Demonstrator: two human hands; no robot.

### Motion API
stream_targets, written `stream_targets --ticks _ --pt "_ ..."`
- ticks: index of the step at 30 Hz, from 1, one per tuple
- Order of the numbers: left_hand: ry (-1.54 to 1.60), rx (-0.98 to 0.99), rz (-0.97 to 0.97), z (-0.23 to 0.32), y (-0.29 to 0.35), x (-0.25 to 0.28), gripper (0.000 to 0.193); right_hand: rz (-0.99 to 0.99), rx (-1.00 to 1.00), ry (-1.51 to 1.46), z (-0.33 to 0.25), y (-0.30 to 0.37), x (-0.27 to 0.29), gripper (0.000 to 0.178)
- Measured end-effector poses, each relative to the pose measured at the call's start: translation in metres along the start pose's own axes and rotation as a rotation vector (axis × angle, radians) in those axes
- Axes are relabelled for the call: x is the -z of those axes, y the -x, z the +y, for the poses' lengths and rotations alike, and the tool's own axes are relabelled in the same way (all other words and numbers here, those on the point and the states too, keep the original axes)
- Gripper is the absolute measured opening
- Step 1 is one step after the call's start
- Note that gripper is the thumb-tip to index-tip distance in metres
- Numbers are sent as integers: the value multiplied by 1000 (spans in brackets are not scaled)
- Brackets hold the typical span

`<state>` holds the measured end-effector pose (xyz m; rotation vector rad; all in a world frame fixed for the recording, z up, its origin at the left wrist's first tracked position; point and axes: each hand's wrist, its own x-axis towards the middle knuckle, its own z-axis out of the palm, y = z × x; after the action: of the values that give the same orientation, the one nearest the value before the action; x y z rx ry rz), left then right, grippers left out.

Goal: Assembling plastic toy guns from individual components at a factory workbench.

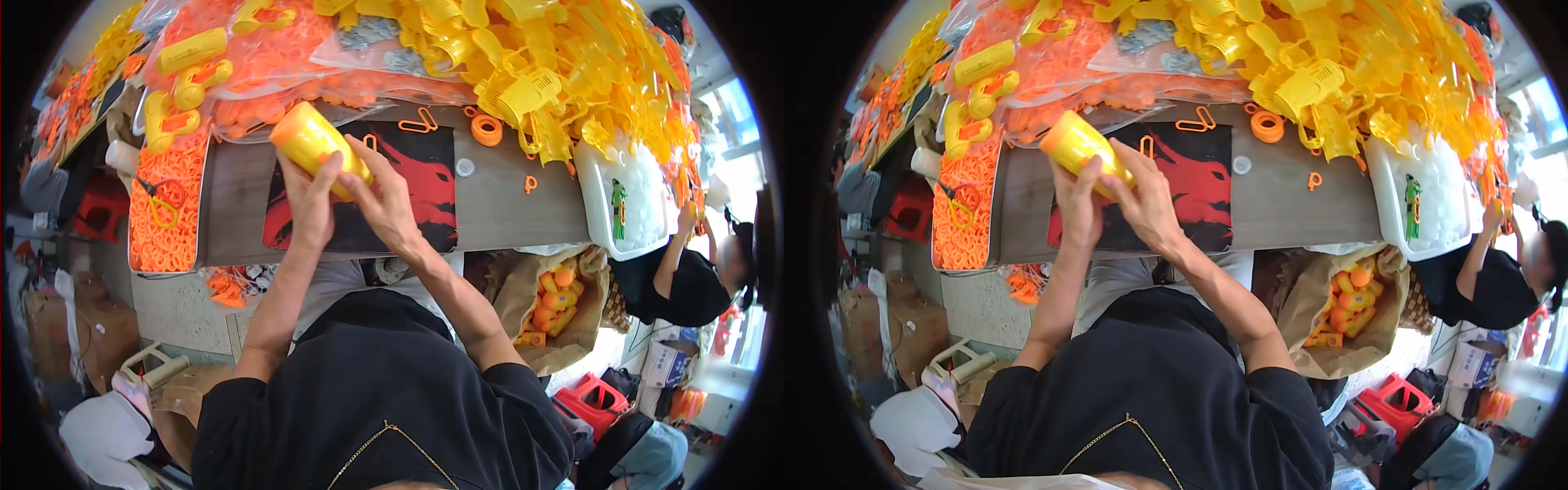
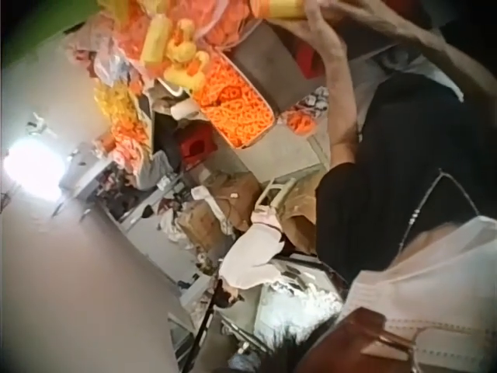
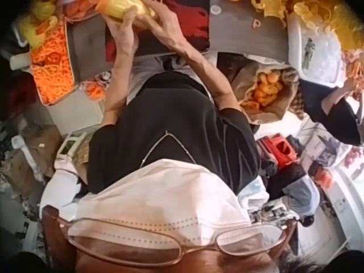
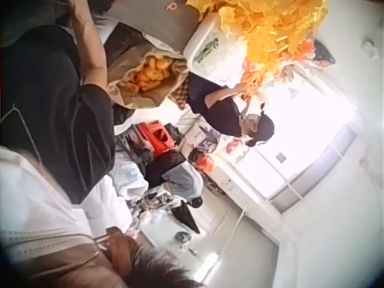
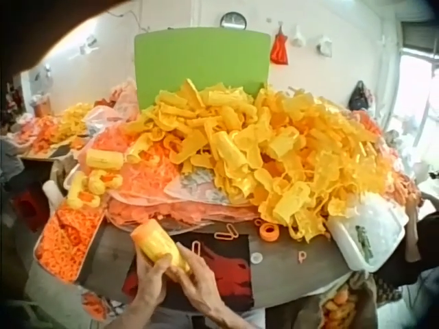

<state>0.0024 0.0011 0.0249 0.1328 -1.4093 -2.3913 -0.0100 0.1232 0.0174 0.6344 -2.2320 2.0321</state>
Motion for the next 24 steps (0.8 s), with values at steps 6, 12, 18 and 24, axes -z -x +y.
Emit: stream_targets --ticks 6,12,18,24 --pt "-276 -96 -335 27 14 28 92 -39 -63 -69 -15 11 27 64" --pt "-1680 -975 -661 41 3 8 93 -126 -135 26 -29 19 54 53" --pt "-1102 -545 -470 40 6 31 69 400 -243 443 45 24 148 31" --pt "-913 -248 -440 26 13 30 70 394 36 867 120 -13 224 28"
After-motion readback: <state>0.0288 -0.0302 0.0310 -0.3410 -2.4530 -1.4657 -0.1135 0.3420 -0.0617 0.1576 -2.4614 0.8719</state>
